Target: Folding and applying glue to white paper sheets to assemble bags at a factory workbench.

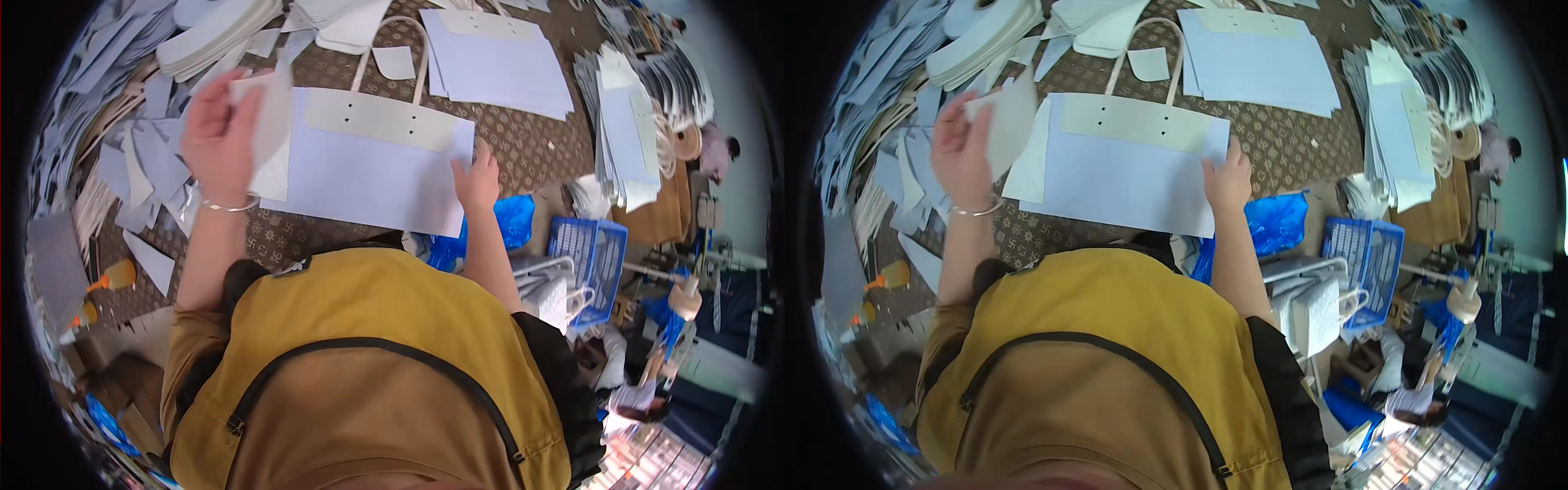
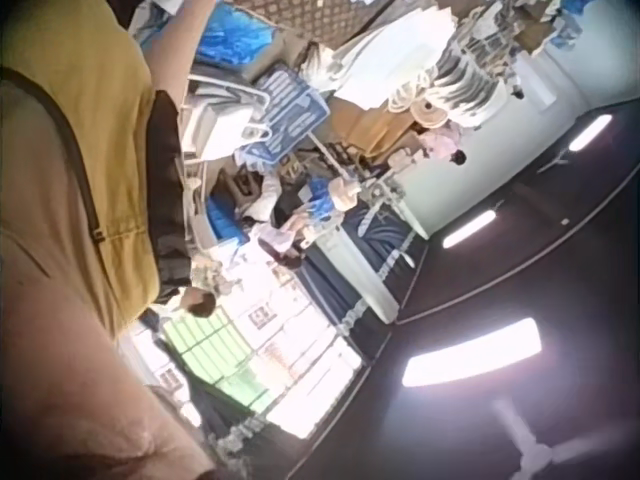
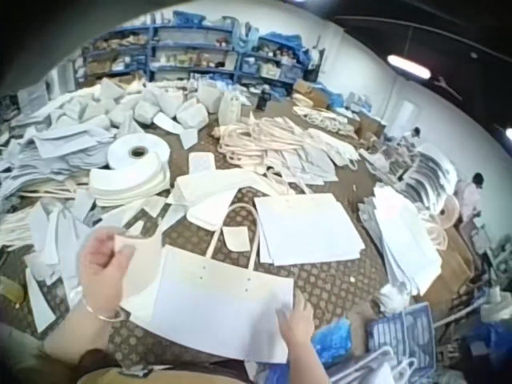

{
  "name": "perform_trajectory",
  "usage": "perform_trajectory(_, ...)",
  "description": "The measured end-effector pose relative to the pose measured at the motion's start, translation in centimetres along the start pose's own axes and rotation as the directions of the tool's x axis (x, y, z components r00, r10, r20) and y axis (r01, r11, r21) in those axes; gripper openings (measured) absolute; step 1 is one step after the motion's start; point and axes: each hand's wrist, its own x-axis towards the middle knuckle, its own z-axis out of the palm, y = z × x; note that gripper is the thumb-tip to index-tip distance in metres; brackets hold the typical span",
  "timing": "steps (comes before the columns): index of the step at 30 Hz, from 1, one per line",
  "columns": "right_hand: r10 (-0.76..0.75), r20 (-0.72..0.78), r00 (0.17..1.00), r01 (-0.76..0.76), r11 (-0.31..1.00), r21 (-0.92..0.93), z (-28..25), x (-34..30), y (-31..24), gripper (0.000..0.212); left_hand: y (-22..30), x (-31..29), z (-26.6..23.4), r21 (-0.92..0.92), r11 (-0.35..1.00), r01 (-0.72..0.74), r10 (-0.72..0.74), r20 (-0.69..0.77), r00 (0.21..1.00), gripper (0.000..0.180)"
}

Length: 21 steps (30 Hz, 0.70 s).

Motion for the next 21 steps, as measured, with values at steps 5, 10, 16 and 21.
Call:
perform_trajectory(5, 0.067, 0.736, 0.673, -0.715, 0.312, 0.626, -6.8, 0.5, -4.2, 0.034, -4.0, -5.0, 6.5, 0.093, 0.725, -0.683, 0.493, 0.623, 0.608, 0.017)
perform_trajectory(10, 0.109, 0.817, 0.567, -0.824, 0.098, 0.558, -8.5, -1.7, -1.3, 0.03, -7.5, -12.2, 10.6, -0.262, 0.603, -0.753, 0.56, 0.812, 0.166, 0.025)
perform_trajectory(16, 0.187, 0.692, 0.698, -0.715, 0.245, 0.655, -9.7, -2.7, 3.6, 0.014, -10.4, -10.4, 13.5, -0.095, 0.815, -0.572, 0.364, 0.852, 0.376, 0.033)
perform_trajectory(21, 0.097, 0.621, 0.778, -0.627, 0.188, 0.756, -11.1, -0.8, 6.7, 0.009, -19.1, -0.8, 10.9, 0.737, 0.183, -0.65, -0.245, 0.675, 0.696, 0.056)
